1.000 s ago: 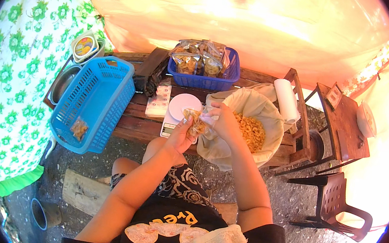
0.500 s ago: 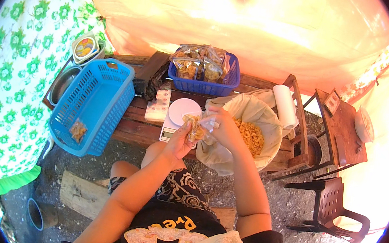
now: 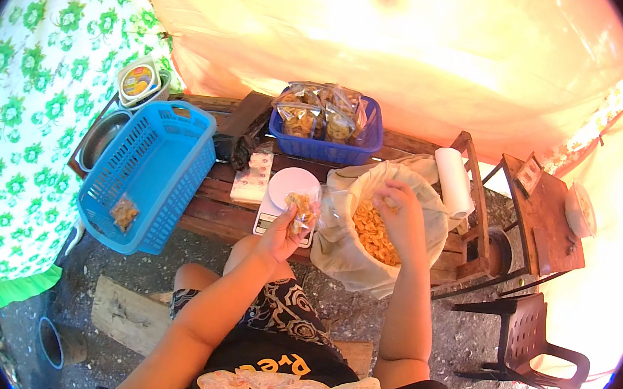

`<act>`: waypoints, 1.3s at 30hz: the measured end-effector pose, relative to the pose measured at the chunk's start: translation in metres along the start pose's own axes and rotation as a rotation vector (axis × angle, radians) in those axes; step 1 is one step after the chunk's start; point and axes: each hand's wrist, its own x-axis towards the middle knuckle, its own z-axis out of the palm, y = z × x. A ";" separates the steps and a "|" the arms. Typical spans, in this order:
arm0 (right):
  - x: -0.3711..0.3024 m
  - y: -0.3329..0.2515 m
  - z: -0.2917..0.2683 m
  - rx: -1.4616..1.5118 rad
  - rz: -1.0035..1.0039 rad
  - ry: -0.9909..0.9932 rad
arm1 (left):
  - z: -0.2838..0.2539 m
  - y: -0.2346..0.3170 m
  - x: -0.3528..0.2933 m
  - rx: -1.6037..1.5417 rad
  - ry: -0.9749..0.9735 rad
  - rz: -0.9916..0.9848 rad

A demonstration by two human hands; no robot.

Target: The person scoops a dry snack from a large sack into small plastic bags placed on a digital scale, then moves the filled bags into a blue basket. The process repeats with multiple bags.

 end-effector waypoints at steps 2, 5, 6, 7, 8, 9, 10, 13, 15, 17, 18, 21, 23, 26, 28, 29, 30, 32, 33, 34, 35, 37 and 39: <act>0.002 0.003 0.000 0.032 0.122 0.100 | -0.003 -0.001 0.003 -0.006 0.038 0.010; 0.001 -0.003 0.026 0.387 0.207 0.077 | -0.001 -0.001 0.006 0.026 0.079 0.039; 0.000 -0.007 0.042 0.340 0.262 0.039 | 0.002 -0.002 0.007 0.042 0.080 0.047; -0.001 -0.011 0.060 0.292 0.315 0.001 | 0.004 -0.001 0.008 0.076 0.109 0.046; -0.001 -0.012 0.071 0.269 0.304 -0.048 | 0.006 0.001 0.008 0.079 0.089 0.063; 0.004 -0.010 0.078 0.320 0.371 -0.098 | 0.006 0.004 0.007 0.099 0.098 0.070; 0.012 -0.007 0.088 0.396 0.376 -0.162 | 0.006 0.009 0.008 0.104 0.038 0.105; 0.035 0.004 0.122 0.484 0.325 -0.119 | -0.008 0.042 0.015 0.201 0.168 0.115; 0.045 0.012 0.145 0.369 0.227 -0.029 | -0.025 0.069 0.005 0.269 0.423 0.126; 0.056 0.020 0.165 0.146 0.051 0.045 | -0.037 0.093 -0.005 0.296 0.496 0.180; 0.060 0.025 0.174 0.136 0.092 0.059 | -0.042 0.103 -0.010 0.302 0.498 0.204; 0.070 0.043 0.203 0.193 0.177 0.113 | -0.048 0.126 -0.028 0.319 0.502 0.270; 0.072 0.059 0.214 0.264 0.325 0.152 | -0.050 0.136 -0.040 0.344 0.509 0.309; 0.051 0.083 0.218 0.172 0.350 0.116 | -0.052 0.144 -0.054 0.367 0.543 0.295; 0.031 0.090 0.222 0.142 0.352 0.173 | -0.053 0.144 -0.058 0.388 0.555 0.278; 0.021 0.092 0.222 0.131 0.366 0.204 | -0.053 0.142 -0.059 0.397 0.562 0.270; 0.011 0.091 0.220 0.152 0.364 0.184 | -0.053 0.141 -0.059 0.412 0.574 0.264; -0.007 0.086 0.215 0.196 0.420 0.140 | -0.052 0.137 -0.058 0.401 0.560 0.244; -0.019 0.081 0.212 0.207 0.398 0.134 | -0.051 0.135 -0.057 0.399 0.572 0.234; -0.033 0.075 0.207 0.214 0.406 0.124 | -0.050 0.133 -0.056 0.401 0.550 0.232; -0.046 0.069 0.202 0.236 0.369 0.122 | -0.050 0.131 -0.056 0.404 0.545 0.229; -0.071 0.059 0.192 0.291 0.398 0.087 | -0.052 0.128 -0.056 0.413 0.543 0.221; -0.091 0.055 0.180 0.243 0.405 -0.001 | -0.055 0.128 -0.055 0.428 0.540 0.222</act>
